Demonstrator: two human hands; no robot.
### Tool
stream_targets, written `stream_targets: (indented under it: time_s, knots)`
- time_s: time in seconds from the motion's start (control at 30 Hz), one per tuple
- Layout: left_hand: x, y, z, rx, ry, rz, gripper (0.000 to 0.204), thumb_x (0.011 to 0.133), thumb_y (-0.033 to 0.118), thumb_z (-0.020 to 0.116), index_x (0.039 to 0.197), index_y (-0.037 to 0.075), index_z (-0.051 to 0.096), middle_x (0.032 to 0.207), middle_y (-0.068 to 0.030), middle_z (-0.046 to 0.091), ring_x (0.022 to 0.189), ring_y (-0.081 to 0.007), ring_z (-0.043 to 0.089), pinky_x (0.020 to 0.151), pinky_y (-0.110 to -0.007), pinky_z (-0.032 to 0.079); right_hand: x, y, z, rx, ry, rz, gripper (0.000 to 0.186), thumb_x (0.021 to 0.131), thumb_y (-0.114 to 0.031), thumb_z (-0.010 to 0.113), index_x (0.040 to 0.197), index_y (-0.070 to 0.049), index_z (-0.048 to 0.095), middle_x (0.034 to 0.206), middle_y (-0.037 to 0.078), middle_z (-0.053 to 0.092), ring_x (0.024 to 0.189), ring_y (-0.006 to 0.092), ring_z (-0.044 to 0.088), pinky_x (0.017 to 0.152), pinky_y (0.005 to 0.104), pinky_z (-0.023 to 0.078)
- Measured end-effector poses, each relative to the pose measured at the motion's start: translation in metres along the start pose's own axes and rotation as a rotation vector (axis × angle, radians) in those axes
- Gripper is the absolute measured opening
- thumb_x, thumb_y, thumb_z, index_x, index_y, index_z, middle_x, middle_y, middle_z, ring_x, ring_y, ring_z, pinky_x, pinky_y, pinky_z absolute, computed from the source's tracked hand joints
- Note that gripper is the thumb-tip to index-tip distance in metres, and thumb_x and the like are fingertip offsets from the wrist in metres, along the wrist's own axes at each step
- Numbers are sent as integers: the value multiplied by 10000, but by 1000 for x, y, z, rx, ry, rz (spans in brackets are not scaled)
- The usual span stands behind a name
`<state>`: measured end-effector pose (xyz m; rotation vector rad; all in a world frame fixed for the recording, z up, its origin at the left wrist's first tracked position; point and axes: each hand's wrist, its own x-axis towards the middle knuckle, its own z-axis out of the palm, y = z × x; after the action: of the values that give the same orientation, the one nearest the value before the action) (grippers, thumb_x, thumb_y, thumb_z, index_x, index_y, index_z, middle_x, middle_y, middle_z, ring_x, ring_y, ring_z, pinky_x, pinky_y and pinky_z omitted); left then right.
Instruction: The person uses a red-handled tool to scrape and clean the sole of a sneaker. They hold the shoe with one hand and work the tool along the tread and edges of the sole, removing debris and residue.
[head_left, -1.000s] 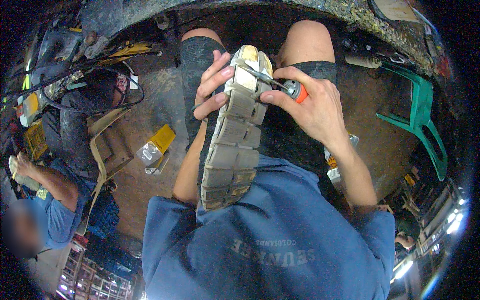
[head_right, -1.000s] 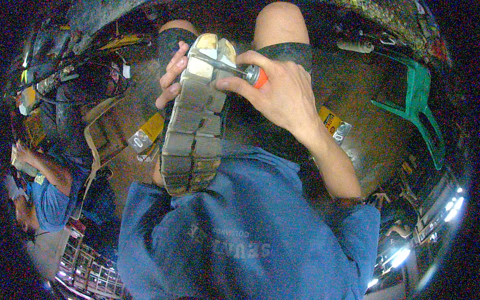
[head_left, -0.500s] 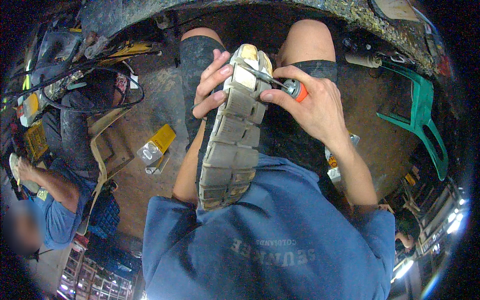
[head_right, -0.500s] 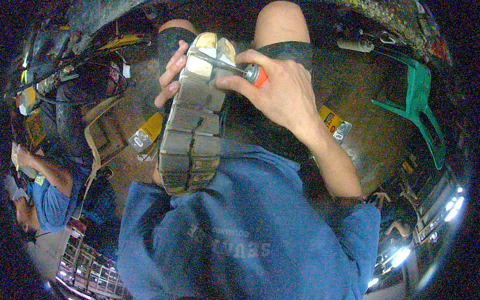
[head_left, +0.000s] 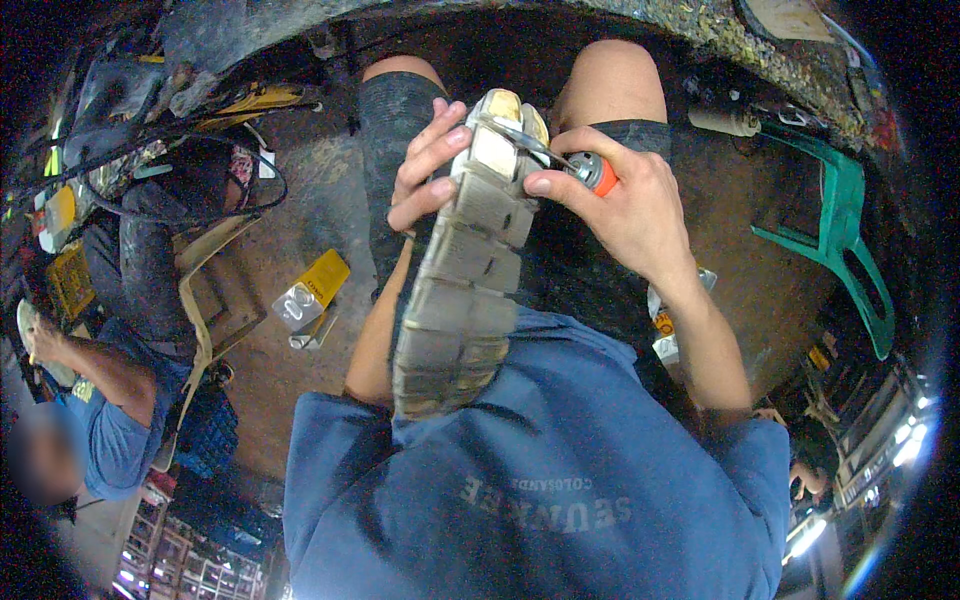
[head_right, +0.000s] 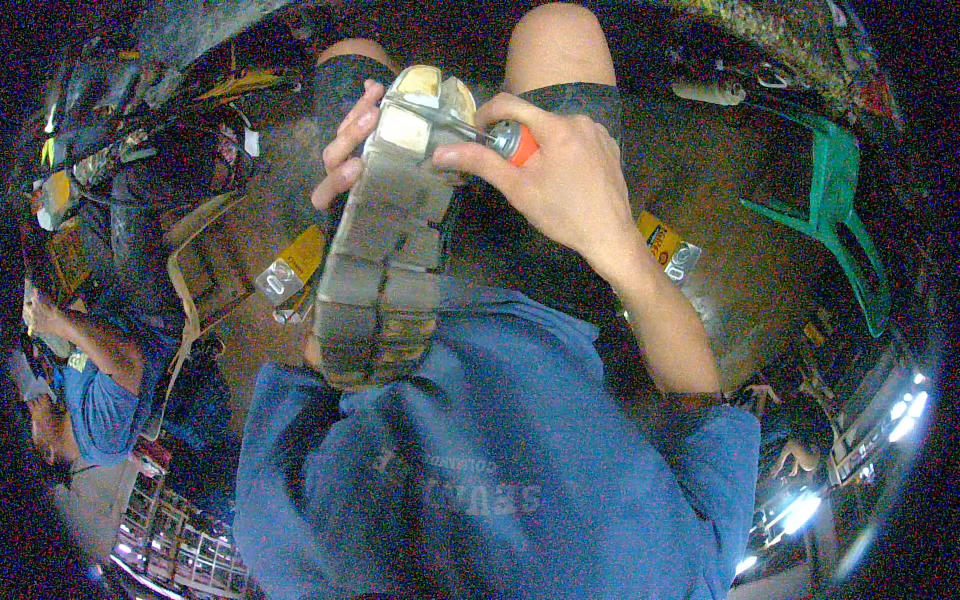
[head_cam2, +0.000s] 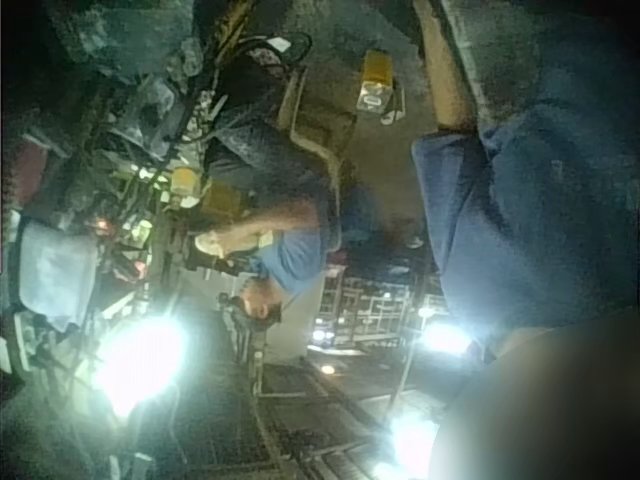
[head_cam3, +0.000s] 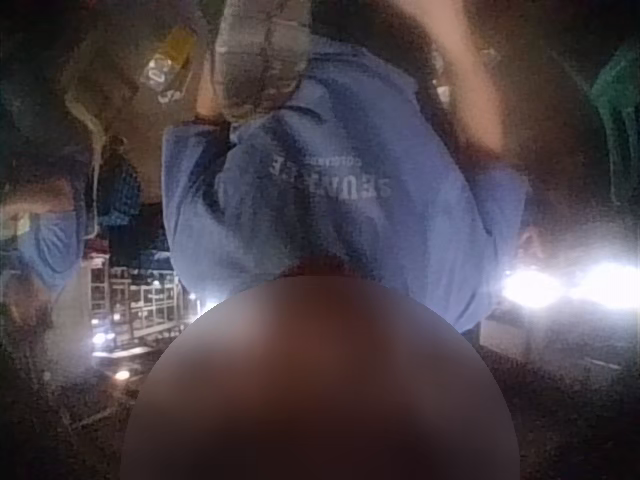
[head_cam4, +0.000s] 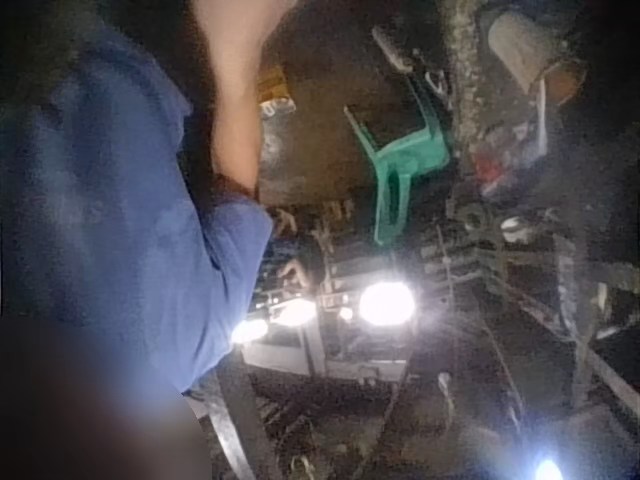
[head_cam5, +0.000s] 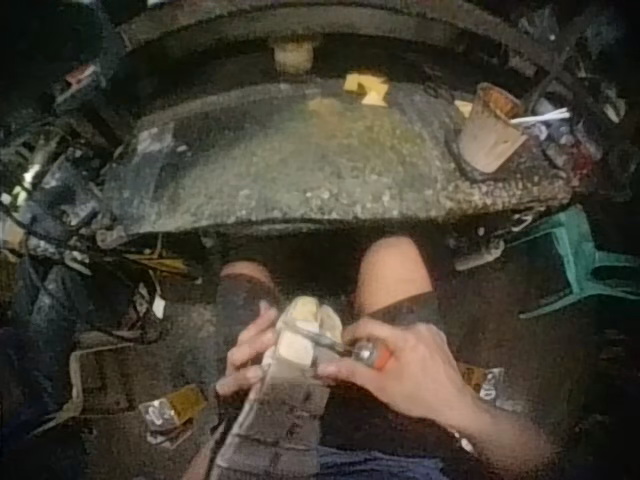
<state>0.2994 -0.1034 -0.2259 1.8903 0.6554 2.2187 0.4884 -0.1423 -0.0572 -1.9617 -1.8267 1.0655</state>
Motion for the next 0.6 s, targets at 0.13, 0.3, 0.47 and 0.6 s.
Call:
stream_targets:
  time_s: [0.13,0.3,0.47,0.6]
  knots:
    - [11,9,1,33,35,-71,884,785,330,1016,1360,118,378,1350,-253,638,1274,-470,687,1147,-605,560,9,5,0,120,104,-52,544,917,-670,805,1027,-137,810,804,174,773,784,396,782,734,494,607]
    - [32,33,-37,-578,-181,-934,943,796,330,946,1491,100,352,1490,-215,551,1410,-435,559,1218,-591,475,24,10,-14,520,-58,297,521,1009,-619,752,978,-99,729,686,11,638,563,110,611,528,287,491]
    - [30,42,-47,-743,-77,-1156,1014,808,330,876,1623,81,326,1630,-176,464,1546,-401,432,1289,-577,389,27,11,-15,883,-2,425,602,1047,-704,649,1020,-102,655,666,28,617,466,120,572,440,287,488]
    - [24,43,-53,-771,-28,-1209,1080,817,330,820,1728,66,305,1742,-146,394,1655,-373,330,1345,-566,320,34,15,-3,981,64,500,616,1049,-727,621,1031,-111,641,656,36,610,440,140,566,425,308,491]
